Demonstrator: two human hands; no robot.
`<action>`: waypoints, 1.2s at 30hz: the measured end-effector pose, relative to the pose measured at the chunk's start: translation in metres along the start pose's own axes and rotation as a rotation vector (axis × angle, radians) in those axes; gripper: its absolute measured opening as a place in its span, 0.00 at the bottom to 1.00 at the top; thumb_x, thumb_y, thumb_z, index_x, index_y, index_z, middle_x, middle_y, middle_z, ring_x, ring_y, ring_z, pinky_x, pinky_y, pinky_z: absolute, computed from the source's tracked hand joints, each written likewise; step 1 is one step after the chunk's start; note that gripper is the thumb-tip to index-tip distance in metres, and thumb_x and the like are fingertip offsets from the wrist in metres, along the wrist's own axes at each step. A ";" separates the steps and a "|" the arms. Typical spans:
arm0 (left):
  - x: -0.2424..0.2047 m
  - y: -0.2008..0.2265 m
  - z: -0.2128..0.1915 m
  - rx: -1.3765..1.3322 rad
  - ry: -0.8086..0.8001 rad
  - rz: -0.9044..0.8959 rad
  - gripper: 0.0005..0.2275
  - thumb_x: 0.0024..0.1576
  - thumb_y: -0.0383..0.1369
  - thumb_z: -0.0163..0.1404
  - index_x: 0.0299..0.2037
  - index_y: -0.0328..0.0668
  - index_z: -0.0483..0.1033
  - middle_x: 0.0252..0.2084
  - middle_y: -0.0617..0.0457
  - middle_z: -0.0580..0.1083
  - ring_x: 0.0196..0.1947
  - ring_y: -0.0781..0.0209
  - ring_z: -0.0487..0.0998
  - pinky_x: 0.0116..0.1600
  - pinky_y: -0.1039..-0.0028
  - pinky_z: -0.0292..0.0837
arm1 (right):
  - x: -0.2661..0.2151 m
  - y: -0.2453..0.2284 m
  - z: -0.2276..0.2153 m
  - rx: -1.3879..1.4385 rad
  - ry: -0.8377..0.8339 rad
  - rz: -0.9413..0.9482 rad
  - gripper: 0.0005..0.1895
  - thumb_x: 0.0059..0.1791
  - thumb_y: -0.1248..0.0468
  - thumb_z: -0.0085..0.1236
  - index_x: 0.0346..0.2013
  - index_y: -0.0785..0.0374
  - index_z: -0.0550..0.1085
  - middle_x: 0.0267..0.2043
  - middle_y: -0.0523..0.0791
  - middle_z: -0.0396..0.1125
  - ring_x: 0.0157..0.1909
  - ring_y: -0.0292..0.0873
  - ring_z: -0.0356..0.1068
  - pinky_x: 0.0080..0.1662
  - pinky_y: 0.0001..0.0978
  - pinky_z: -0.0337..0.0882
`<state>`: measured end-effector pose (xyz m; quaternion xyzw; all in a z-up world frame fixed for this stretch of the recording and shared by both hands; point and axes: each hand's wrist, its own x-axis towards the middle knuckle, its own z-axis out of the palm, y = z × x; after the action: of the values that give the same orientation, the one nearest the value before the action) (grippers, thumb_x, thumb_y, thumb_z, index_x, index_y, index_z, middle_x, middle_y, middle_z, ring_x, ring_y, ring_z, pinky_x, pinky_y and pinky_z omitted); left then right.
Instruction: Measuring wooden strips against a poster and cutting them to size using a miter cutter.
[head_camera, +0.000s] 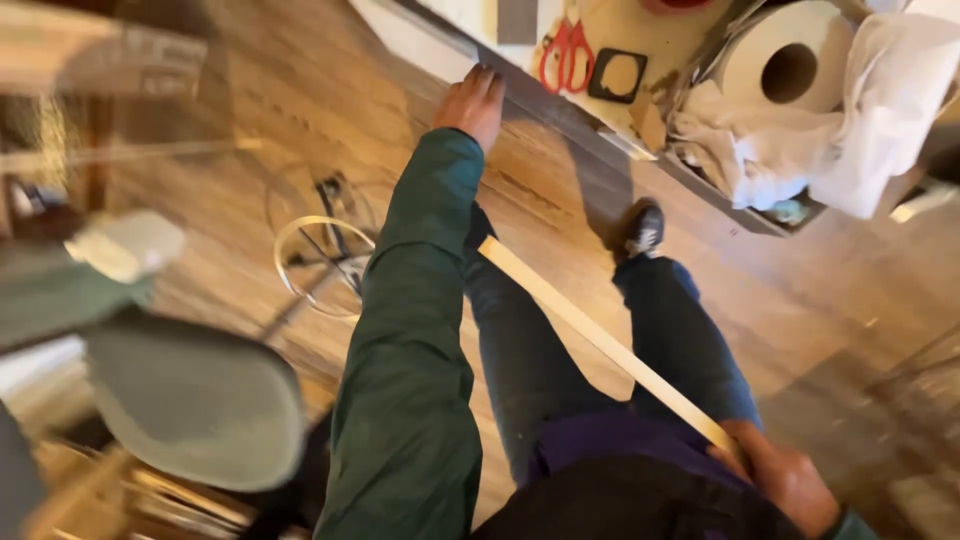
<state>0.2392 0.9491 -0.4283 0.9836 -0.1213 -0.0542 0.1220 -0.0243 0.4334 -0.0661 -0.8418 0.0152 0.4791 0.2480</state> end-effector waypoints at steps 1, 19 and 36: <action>0.006 -0.014 0.021 0.002 -0.015 0.056 0.15 0.61 0.29 0.42 0.56 0.37 0.72 0.63 0.42 0.70 0.64 0.44 0.70 0.62 0.56 0.68 | 0.005 -0.010 0.018 0.046 0.023 0.027 0.21 0.46 0.48 0.61 0.51 0.49 0.73 0.26 0.54 0.74 0.29 0.53 0.80 0.33 0.44 0.76; 0.088 -0.066 0.080 -0.351 -0.631 0.259 0.17 0.59 0.41 0.49 0.54 0.42 0.75 0.56 0.43 0.73 0.58 0.44 0.72 0.63 0.56 0.67 | -0.018 -0.178 0.341 0.630 0.246 0.506 0.28 0.43 0.50 0.60 0.58 0.42 0.73 0.34 0.57 0.77 0.44 0.58 0.79 0.45 0.50 0.77; 0.089 -0.149 0.079 -0.242 -0.840 0.562 0.15 0.57 0.42 0.60 0.47 0.42 0.80 0.47 0.41 0.79 0.50 0.41 0.79 0.55 0.57 0.74 | 0.051 -0.327 0.328 1.103 0.371 0.680 0.20 0.45 0.50 0.64 0.48 0.52 0.73 0.25 0.50 0.77 0.34 0.53 0.81 0.35 0.43 0.78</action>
<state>0.3479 1.0486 -0.5492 0.7853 -0.4120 -0.4231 0.1855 -0.1729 0.8723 -0.1132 -0.6088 0.5642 0.3000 0.4701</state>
